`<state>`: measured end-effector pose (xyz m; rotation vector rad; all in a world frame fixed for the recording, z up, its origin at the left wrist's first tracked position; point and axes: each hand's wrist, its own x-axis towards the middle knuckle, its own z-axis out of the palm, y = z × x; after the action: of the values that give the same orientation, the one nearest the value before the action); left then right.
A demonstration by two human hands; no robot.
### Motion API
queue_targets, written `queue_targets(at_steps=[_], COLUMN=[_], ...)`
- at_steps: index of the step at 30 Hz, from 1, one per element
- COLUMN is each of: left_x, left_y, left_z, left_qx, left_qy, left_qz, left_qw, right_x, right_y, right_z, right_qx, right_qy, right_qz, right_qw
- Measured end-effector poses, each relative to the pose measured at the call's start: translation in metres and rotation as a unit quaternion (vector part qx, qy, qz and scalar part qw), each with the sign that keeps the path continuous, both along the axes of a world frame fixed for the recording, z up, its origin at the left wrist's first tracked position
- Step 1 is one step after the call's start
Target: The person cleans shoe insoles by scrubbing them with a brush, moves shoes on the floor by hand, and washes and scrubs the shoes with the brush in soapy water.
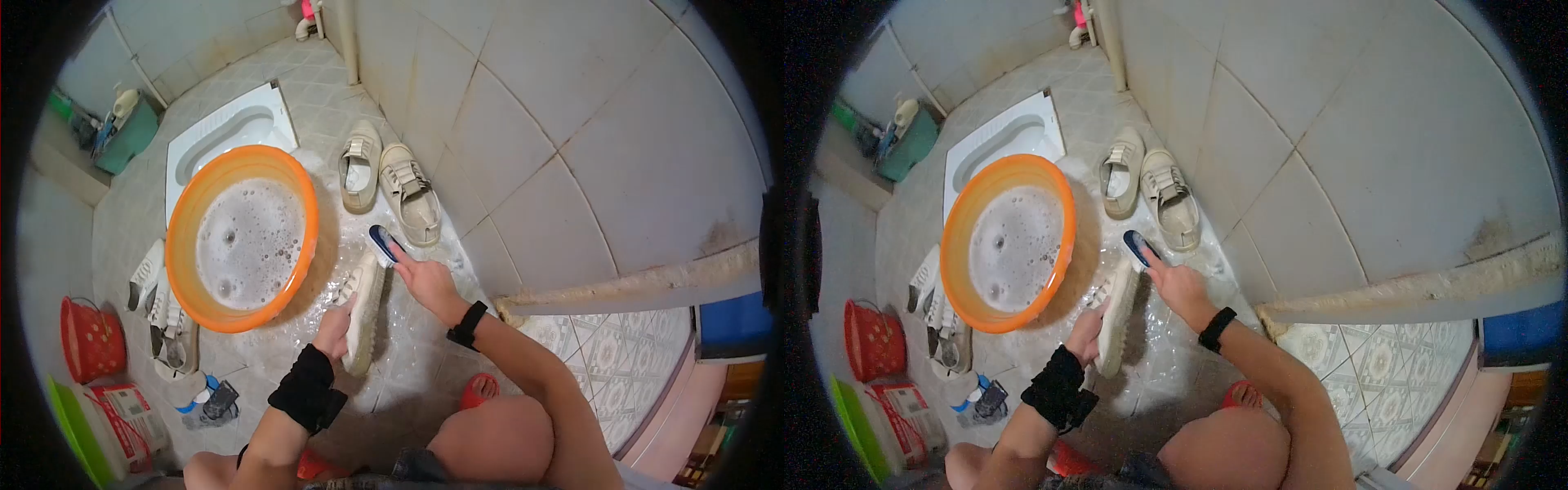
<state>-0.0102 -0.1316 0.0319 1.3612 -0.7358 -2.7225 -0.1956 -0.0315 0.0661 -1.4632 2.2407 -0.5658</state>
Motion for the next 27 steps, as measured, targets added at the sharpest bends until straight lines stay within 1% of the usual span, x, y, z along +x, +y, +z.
queue_targets(at_steps=[1, 2, 3, 4, 5, 6, 7, 8, 9, 10, 11, 12, 13, 15, 16, 17, 18, 19, 20, 21, 22, 23, 24, 25, 26, 27], left_x=[-0.004, -0.003, -0.001, 0.004, 0.003, 0.002, 0.000, -0.002, -0.005, -0.009, -0.013, -0.017, -0.016, -0.004, 0.002, 0.004, 0.005, -0.002, -0.010, -0.013, -0.017, -0.022, -0.019, -0.015, -0.009, -0.004], left_y=[-0.003, -0.007, -0.008, -0.006, -0.004, 0.000, 0.003, 0.005, 0.006, 0.007, 0.006, 0.007, 0.004, 0.003, 0.007, 0.012, 0.019, 0.025, 0.031, 0.032, 0.029, 0.025, 0.029, 0.034, 0.037, 0.041], left_z=[0.008, -0.002, -0.021, -0.042, -0.039, -0.028, -0.015, -0.005, -0.002, 0.001, 0.007, 0.018, 0.010, -0.029, -0.047, -0.051, -0.050, -0.041, -0.031, -0.009, 0.017, 0.033, 0.025, 0.016, -0.012, -0.027], left_qx=[0.004, -0.004, 0.014, 0.038, 0.043, 0.041, 0.038, 0.090, 0.092, 0.069, 0.043, -0.004, -0.012, -0.084, -0.116, -0.108, -0.173, -0.273, -0.372, -0.374, -0.344, -0.308, -0.328, -0.347, -0.420, -0.482], left_qy=[0.009, 0.015, 0.067, 0.114, 0.112, 0.056, -0.001, 0.040, 0.037, 0.041, 0.048, 0.015, 0.024, -0.050, -0.051, -0.057, -0.070, -0.033, -0.001, 0.000, -0.106, -0.209, -0.181, -0.149, -0.069, 0.006], left_qz=[-0.016, -0.018, 0.048, 0.115, 0.118, 0.106, 0.092, 0.076, 0.074, 0.047, 0.020, 0.023, 0.024, 0.028, 0.034, 0.035, 0.003, -0.003, -0.003, -0.006, -0.138, -0.266, -0.214, -0.165, -0.124, -0.084], left_qw=[1.000, 1.000, 0.996, 0.986, 0.986, 0.992, 0.995, 0.992, 0.992, 0.996, 0.998, 1.000, 0.999, 0.995, 0.991, 0.992, 0.982, 0.961, 0.928, 0.928, 0.923, 0.889, 0.902, 0.911, 0.897, 0.872], right_x=[-0.005, 0.013, 0.032, 0.057, 0.072, 0.059, 0.042, 0.021, 0.008, 0.004, 0.000, -0.006, 0.002, 0.038, 0.034, 0.028, 0.023, 0.005, -0.011, -0.018, -0.029, -0.037, -0.012, 0.011, 0.034, 0.046], right_y=[-0.004, 0.009, 0.020, 0.038, 0.048, 0.046, 0.031, 0.013, 0.003, 0.001, -0.002, -0.009, -0.001, 0.035, 0.036, 0.035, 0.035, 0.022, 0.009, 0.013, 0.016, 0.014, 0.023, 0.031, 0.041, 0.051], right_z=[-0.003, -0.001, 0.010, 0.021, 0.030, 0.020, 0.008, -0.005, -0.014, -0.020, -0.023, -0.015, -0.006, 0.020, 0.017, 0.011, 0.005, -0.012, -0.031, -0.044, -0.053, -0.053, -0.013, -0.001, 0.003, 0.002], right_qx=[-0.009, -0.027, -0.041, -0.055, -0.065, -0.035, -0.031, -0.053, -0.077, -0.077, -0.070, -0.066, -0.074, -0.018, -0.014, 0.032, 0.079, 0.036, -0.011, -0.012, -0.042, -0.074, 0.010, 0.008, 0.023, 0.042], right_qy=[0.032, -0.033, -0.100, -0.034, 0.027, 0.005, -0.001, 0.004, 0.012, 0.012, 0.041, 0.073, 0.081, 0.008, 0.005, -0.001, -0.008, 0.028, 0.068, 0.068, 0.077, 0.088, -0.009, -0.004, 0.046, 0.089], right_qz=[-0.015, -0.002, 0.009, 0.078, 0.145, 0.144, 0.145, 0.090, 0.034, 0.032, 0.009, -0.014, -0.013, 0.110, 0.112, 0.104, 0.094, 0.048, 0.001, -0.002, -0.008, -0.016, -0.036, -0.034, 0.024, 0.082], right_qw=[0.999, 0.999, 0.994, 0.995, 0.987, 0.989, 0.989, 0.994, 0.996, 0.996, 0.997, 0.995, 0.994, 0.994, 0.994, 0.994, 0.992, 0.998, 0.998, 0.998, 0.996, 0.993, 0.999, 0.999, 0.998, 0.992])
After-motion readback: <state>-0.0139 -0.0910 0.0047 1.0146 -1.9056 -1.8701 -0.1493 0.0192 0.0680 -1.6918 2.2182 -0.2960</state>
